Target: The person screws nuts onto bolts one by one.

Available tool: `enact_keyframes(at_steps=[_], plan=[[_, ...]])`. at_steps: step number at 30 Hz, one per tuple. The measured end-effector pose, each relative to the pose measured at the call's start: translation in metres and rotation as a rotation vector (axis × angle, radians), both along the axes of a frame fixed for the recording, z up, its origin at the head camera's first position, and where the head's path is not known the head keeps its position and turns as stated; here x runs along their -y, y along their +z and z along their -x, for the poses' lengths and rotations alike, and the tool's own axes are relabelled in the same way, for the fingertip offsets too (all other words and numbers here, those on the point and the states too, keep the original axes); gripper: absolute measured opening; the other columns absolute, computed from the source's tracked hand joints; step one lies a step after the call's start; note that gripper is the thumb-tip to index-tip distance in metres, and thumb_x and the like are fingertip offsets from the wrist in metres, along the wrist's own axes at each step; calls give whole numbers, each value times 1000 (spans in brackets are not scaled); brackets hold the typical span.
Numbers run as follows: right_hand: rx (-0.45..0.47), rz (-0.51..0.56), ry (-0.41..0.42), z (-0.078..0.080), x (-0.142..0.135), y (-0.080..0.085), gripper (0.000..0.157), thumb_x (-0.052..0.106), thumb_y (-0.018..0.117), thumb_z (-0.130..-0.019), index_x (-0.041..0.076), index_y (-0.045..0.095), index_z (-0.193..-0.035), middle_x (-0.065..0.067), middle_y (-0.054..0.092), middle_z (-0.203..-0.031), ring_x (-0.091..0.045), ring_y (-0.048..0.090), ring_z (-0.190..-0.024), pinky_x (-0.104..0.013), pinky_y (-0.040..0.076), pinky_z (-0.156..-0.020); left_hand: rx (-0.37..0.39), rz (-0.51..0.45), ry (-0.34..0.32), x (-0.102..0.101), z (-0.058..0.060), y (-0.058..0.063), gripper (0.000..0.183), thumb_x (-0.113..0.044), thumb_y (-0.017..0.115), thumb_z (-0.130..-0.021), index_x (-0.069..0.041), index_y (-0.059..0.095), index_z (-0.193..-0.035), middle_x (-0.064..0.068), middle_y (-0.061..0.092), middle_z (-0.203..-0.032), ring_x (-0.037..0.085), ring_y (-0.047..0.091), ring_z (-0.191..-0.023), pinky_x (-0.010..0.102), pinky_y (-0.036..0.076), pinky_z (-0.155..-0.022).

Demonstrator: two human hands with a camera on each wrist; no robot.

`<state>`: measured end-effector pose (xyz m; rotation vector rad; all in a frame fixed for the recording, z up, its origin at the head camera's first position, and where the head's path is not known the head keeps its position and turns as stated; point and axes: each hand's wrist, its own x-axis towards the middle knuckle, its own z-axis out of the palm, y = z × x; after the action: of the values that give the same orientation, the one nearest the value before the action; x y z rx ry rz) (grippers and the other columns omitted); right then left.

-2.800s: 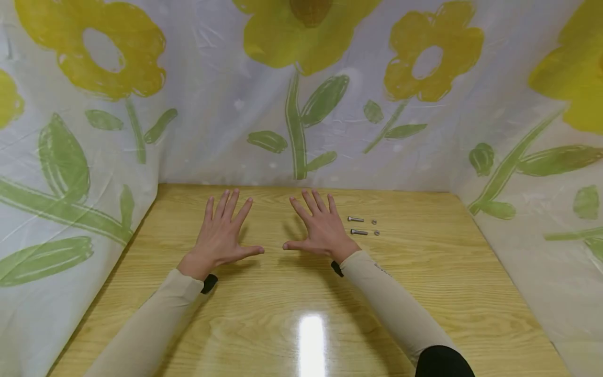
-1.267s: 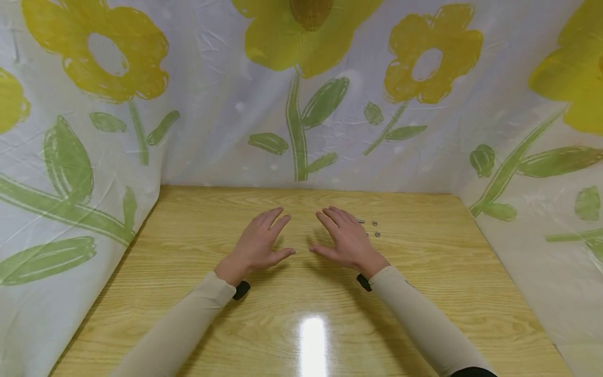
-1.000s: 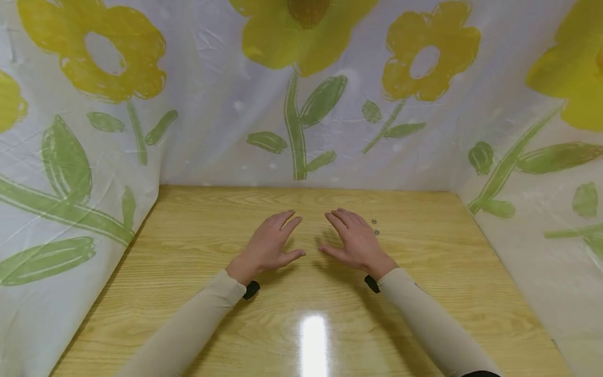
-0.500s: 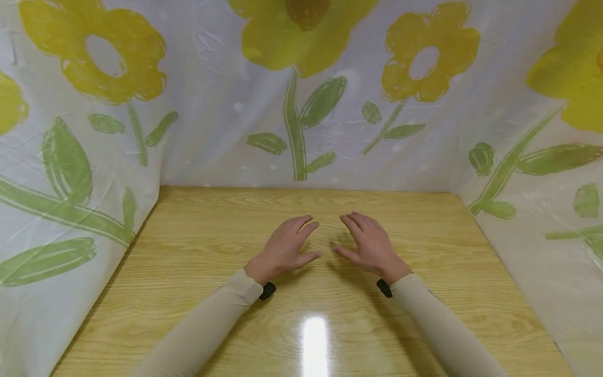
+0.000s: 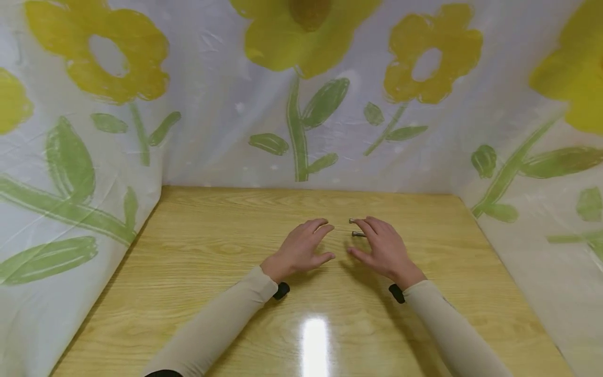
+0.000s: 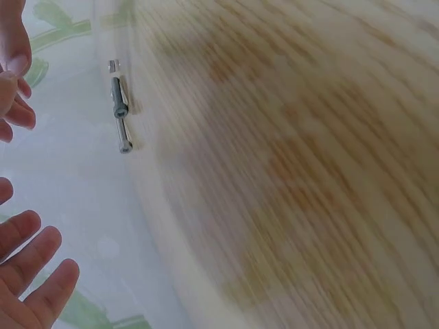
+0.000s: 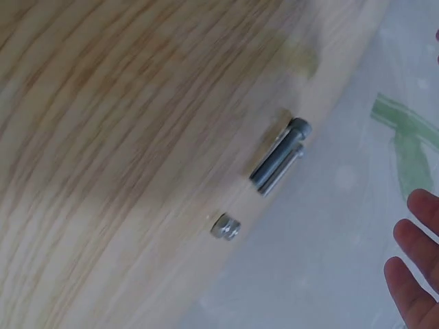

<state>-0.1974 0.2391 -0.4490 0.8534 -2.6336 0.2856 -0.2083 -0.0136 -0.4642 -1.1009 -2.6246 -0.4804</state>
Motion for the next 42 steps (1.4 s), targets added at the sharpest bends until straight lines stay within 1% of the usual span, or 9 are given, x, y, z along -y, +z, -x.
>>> enact_keyframes(at_steps=[4, 7, 13, 19, 23, 27, 30, 34, 42], plan=[[-1, 4, -12, -1, -5, -1, 67, 47, 70, -84, 11, 48, -136, -13, 54, -126, -34, 49, -119, -52, 38, -99, -3, 4, -11, -6, 0, 0, 66, -51, 65, -87, -11, 48, -138, 8, 47, -138, 24, 49, -122, 38, 43, -98], [-16, 6, -19, 1, -9, -2, 65, 42, 72, -83, 6, 51, -132, -16, 55, -124, -35, 51, -117, -53, 40, -97, -4, -22, -17, -9, 0, -1, 65, -49, 66, -87, -10, 50, -136, 8, 49, -135, 24, 51, -120, 38, 44, -97], [-29, 42, -27, 4, -19, -3, 60, 34, 76, -81, 0, 55, -125, -19, 57, -121, -37, 54, -111, -53, 44, -91, 44, -65, -19, -16, 4, -6, 60, -45, 68, -87, -11, 52, -134, 6, 50, -131, 21, 52, -116, 35, 44, -95], [-5, 59, -55, 8, -27, -3, 57, 36, 72, -84, 1, 56, -126, -19, 58, -121, -37, 55, -111, -53, 44, -92, 85, -56, -17, -23, 9, -7, 59, -45, 67, -88, -10, 52, -133, 5, 51, -131, 21, 52, -116, 36, 45, -95], [14, 67, -73, 8, -33, -4, 56, 36, 73, -84, 1, 57, -124, -18, 58, -120, -37, 54, -111, -53, 44, -91, 155, -64, -22, -29, 9, -5, 57, -44, 67, -88, -11, 52, -133, 5, 51, -131, 20, 52, -117, 36, 45, -95], [31, 73, -88, 9, -38, -8, 54, 34, 74, -83, 2, 58, -123, -18, 59, -120, -37, 55, -110, -53, 45, -90, 207, -48, 3, -34, 11, -5, 56, -42, 67, -89, -13, 52, -134, 3, 51, -131, 19, 51, -117, 36, 44, -96], [35, 77, -97, 12, -42, -12, 51, 32, 75, -82, 2, 59, -121, -17, 60, -118, -37, 56, -109, -53, 45, -90, 222, -41, 13, -37, 13, -6, 54, -41, 66, -89, -14, 52, -134, 2, 52, -130, 18, 52, -117, 35, 45, -95], [30, 84, -97, 16, -46, -16, 48, 32, 75, -83, 3, 62, -119, -16, 61, -117, -36, 57, -107, -52, 46, -89, 246, -62, 4, -41, 18, -8, 49, -39, 66, -90, -14, 54, -131, 0, 53, -127, 16, 54, -113, 34, 46, -92], [54, 76, -109, 19, -50, -18, 48, 35, 73, -84, 5, 61, -120, -14, 60, -117, -35, 57, -107, -52, 46, -88, 295, -79, 5, -50, 27, -10, 45, -37, 65, -91, -13, 56, -128, -1, 53, -124, 14, 56, -104, 32, 48, -87]])
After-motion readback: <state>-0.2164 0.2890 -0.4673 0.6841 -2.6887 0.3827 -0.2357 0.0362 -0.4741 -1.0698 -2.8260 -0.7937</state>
